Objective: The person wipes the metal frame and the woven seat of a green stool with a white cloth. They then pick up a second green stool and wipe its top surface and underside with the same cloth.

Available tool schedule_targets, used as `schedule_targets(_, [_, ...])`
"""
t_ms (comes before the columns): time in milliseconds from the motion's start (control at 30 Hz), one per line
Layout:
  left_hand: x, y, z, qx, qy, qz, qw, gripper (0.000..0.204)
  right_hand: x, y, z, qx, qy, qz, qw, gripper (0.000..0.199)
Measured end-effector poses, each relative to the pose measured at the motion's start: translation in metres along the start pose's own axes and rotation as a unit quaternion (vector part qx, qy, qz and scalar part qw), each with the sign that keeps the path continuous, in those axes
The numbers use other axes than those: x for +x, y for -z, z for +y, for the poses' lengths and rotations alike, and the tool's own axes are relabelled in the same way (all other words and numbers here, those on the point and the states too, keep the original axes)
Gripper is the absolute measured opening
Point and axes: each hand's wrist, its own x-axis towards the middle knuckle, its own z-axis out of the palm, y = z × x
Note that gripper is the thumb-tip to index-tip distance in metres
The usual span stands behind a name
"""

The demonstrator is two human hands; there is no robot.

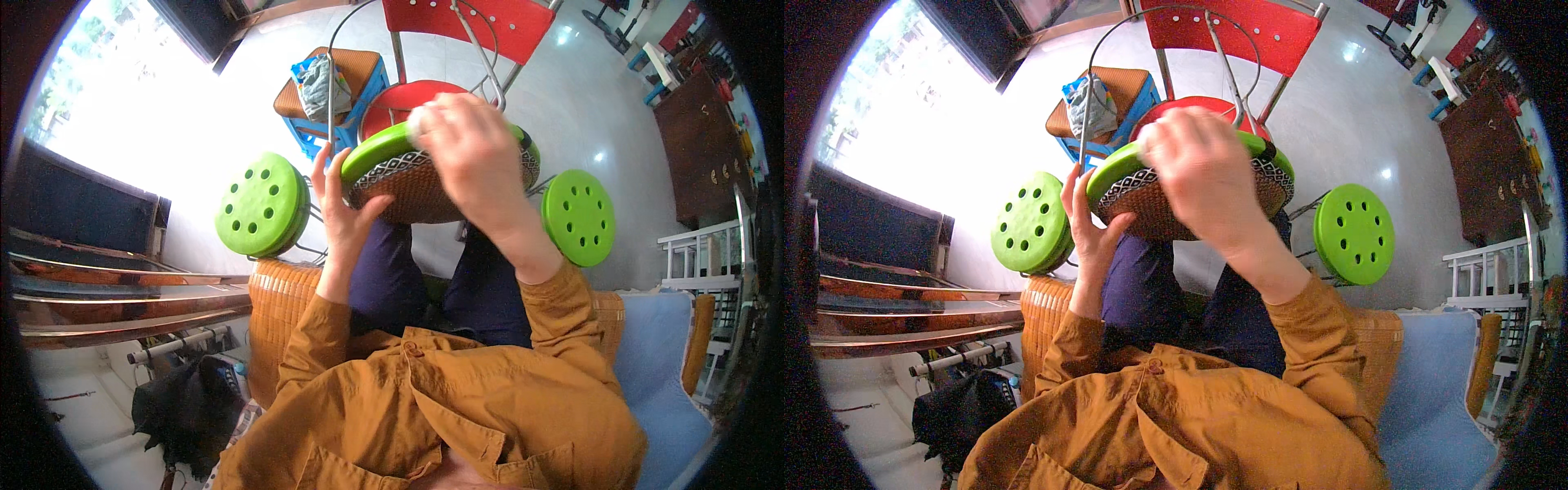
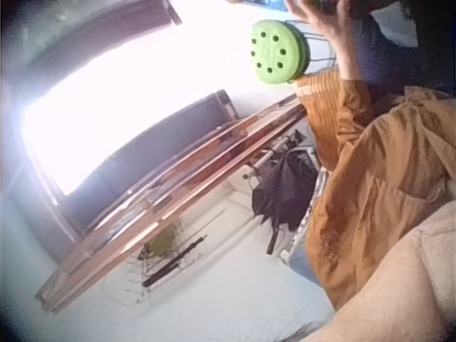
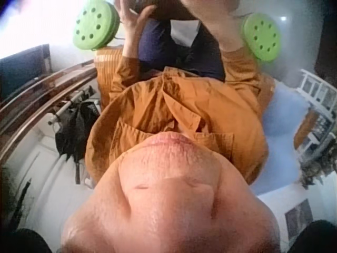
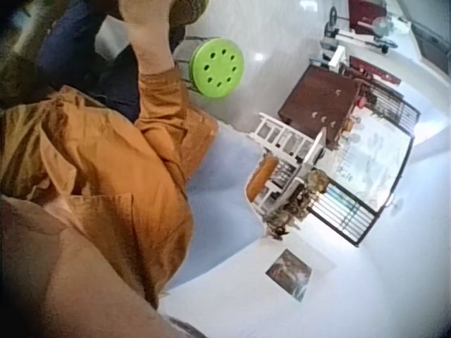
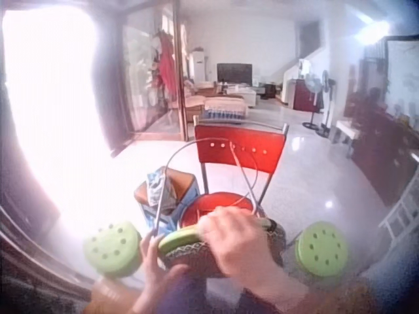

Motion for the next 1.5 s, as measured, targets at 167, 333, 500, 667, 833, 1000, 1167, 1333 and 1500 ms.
schedule_targets(167, [0.001, -0.005, -0.008, 0.002, 0.000, 0.014, 1.000, 0.068, 0.015, -0.046, -0.055, 0.008, 0.112, -0.051, 0.992, 0.017])
schedule_targets(333, [0.003, 0.000, -0.005, 0.058, -0.029, 0.000, 0.998, 0.062, 0.013, -0.062, -0.059, 0.024, 0.142, -0.045, 0.989, 0.016])
schedule_targets(500, [0.010, 0.004, 0.003, 0.016, -0.022, -0.019, 0.999, 0.080, 0.004, -0.028, -0.020, 0.052, 0.066, 0.050, 0.995, 0.016])
schedule_targets(667, [0.002, 0.003, -0.008, -0.034, 0.011, -0.012, 0.999, 0.083, -0.033, 0.003, 0.039, 0.043, -0.031, 0.148, 0.988, 0.023])
schedule_targets(833, [0.009, 0.006, 0.015, 0.086, -0.012, -0.030, 0.996, 0.081, -0.061, -0.001, 0.057, 0.124, -0.126, 0.221, 0.959, 0.021])
schedule_targets(1000, [0.045, -0.006, 0.085, 0.110, -0.123, -0.025, 0.986, 0.082, -0.048, -0.006, 0.052, 0.130, -0.098, 0.224, 0.961, 0.022])
schedule_targets(1167, [0.074, -0.033, 0.116, 0.187, -0.200, -0.124, 0.954, 0.080, -0.039, -0.004, 0.046, 0.141, -0.090, 0.212, 0.963, 0.022])
schedule_targets(1333, [0.081, -0.045, 0.116, 0.227, -0.192, -0.133, 0.946, 0.067, -0.051, -0.007, 0.058, 0.172, -0.095, 0.223, 0.955, 0.023])
schedule_targets(1500, [0.078, -0.045, 0.111, 0.212, -0.219, -0.107, 0.946, 0.056, -0.072, -0.014, 0.064, 0.160, -0.157, 0.244, 0.943, 0.022])
